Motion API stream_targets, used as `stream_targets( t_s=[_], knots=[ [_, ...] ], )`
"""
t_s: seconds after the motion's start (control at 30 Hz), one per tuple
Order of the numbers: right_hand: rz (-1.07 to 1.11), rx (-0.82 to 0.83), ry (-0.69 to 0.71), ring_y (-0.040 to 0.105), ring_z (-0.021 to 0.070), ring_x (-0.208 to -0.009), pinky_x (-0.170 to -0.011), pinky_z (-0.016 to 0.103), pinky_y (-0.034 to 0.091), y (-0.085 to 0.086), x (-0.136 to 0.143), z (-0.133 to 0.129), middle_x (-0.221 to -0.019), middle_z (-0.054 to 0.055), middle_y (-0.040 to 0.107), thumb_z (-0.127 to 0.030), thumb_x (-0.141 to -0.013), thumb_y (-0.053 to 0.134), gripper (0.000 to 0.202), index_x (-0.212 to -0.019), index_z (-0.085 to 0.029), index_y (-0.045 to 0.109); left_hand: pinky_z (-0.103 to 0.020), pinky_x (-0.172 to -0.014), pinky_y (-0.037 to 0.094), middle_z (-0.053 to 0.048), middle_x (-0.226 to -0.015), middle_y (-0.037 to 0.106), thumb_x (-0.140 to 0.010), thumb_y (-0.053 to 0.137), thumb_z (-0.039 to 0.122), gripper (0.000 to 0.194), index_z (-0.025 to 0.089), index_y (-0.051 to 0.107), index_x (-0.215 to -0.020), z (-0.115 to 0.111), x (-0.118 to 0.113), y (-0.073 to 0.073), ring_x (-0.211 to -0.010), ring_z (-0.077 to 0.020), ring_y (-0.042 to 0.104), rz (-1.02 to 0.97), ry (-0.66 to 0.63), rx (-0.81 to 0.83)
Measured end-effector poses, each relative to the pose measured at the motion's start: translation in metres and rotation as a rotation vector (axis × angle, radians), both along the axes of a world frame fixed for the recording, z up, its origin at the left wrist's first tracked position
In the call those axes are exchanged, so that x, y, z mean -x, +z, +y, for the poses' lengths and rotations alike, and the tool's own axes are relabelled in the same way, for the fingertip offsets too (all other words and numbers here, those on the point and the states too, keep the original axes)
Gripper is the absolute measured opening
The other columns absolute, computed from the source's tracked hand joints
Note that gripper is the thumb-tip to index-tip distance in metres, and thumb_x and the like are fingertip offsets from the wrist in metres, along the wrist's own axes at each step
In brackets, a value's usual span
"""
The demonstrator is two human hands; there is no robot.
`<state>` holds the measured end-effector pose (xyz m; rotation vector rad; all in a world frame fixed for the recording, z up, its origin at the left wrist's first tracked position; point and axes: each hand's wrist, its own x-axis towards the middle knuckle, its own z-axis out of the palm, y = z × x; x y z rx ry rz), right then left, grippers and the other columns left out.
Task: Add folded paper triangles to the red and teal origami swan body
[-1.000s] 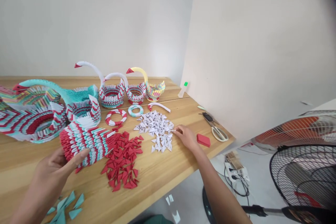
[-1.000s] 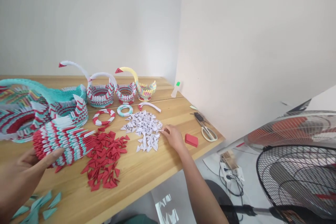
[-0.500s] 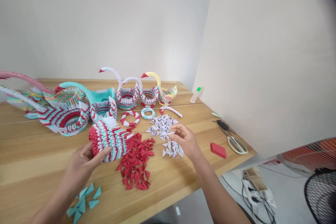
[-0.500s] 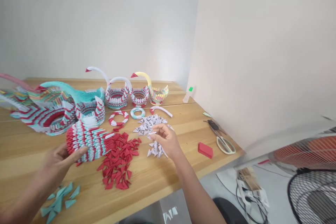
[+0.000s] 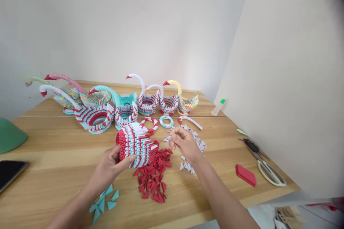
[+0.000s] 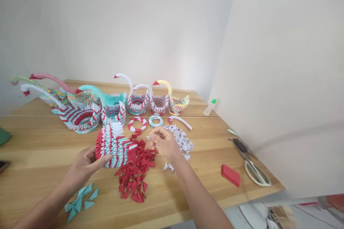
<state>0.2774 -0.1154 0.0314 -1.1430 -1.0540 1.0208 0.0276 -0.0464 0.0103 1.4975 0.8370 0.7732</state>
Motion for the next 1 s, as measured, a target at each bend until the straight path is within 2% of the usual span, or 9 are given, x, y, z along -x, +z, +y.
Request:
stream_targets(
  t_s=[0.07,0.17,0.3,0.4,0.67,1.0],
  knots=[
    [0.107,0.026,0.025,0.050,0.0111,-0.047,-0.046,0.023,0.038,-0.007,0.004,0.006,-0.055,-0.004,0.058,-0.051,-0.073,0.075,0.033,-0.076,-0.021,0.059,-0.026,-0.063,0.049,-0.004,-0.073,0.068,-0.068,0.073,0.051,0.039,0.015,0.062,-0.077,-0.001,0.000,0.000,-0.067,-0.0174,0.059,-0.008,-0.007,0.000],
    [0.236,0.071,0.027,0.056,0.0117,-0.052,-0.051,0.024,0.042,-0.018,0.010,0.008,-0.061,-0.003,0.062,-0.049,-0.066,0.081,0.037,-0.075,-0.021,0.058,-0.027,-0.065,0.050,-0.005,-0.077,0.070,-0.070,0.072,0.048,0.036,0.015,0.063,-0.080,-0.002,0.000,0.002,-0.070,-0.0181,0.060,-0.026,-0.028,0.005],
    [0.310,0.102,0.045,0.060,0.0131,-0.055,-0.058,0.026,0.045,-0.026,0.012,0.006,-0.064,-0.002,0.066,-0.047,-0.060,0.086,0.040,-0.074,-0.021,0.059,-0.027,-0.066,0.050,-0.006,-0.079,0.071,-0.069,0.073,0.046,0.035,0.015,0.064,-0.080,-0.003,0.000,0.005,-0.072,-0.0190,0.062,-0.038,-0.042,0.011],
    [0.329,0.094,0.050,0.060,0.0137,-0.056,-0.061,0.027,0.046,-0.027,0.011,0.004,-0.063,-0.002,0.066,-0.047,-0.058,0.087,0.040,-0.074,-0.021,0.060,-0.028,-0.067,0.051,-0.006,-0.079,0.072,-0.070,0.073,0.046,0.035,0.014,0.065,-0.080,-0.003,0.000,0.005,-0.072,-0.0195,0.062,-0.039,-0.038,0.039],
    [0.346,0.035,0.091,0.056,0.0125,-0.057,-0.061,0.026,0.044,-0.037,0.015,0.005,-0.062,-0.002,0.063,-0.043,-0.063,0.086,0.032,-0.072,-0.020,0.065,-0.030,-0.073,0.053,-0.008,-0.091,0.075,-0.073,0.074,0.042,0.037,0.014,0.066,-0.097,0.004,0.003,-0.006,-0.079,-0.0214,0.068,-0.151,-0.022,0.148],
    [0.304,0.011,0.131,0.057,0.0122,-0.061,-0.061,0.024,0.042,-0.048,0.020,0.007,-0.065,-0.001,0.066,-0.039,-0.068,0.084,0.025,-0.076,-0.021,0.069,-0.032,-0.075,0.054,-0.009,-0.093,0.075,-0.074,0.074,0.044,0.042,0.013,0.067,-0.102,0.003,0.000,-0.009,-0.081,-0.0222,0.068,-0.249,-0.050,0.225]
  ],
)
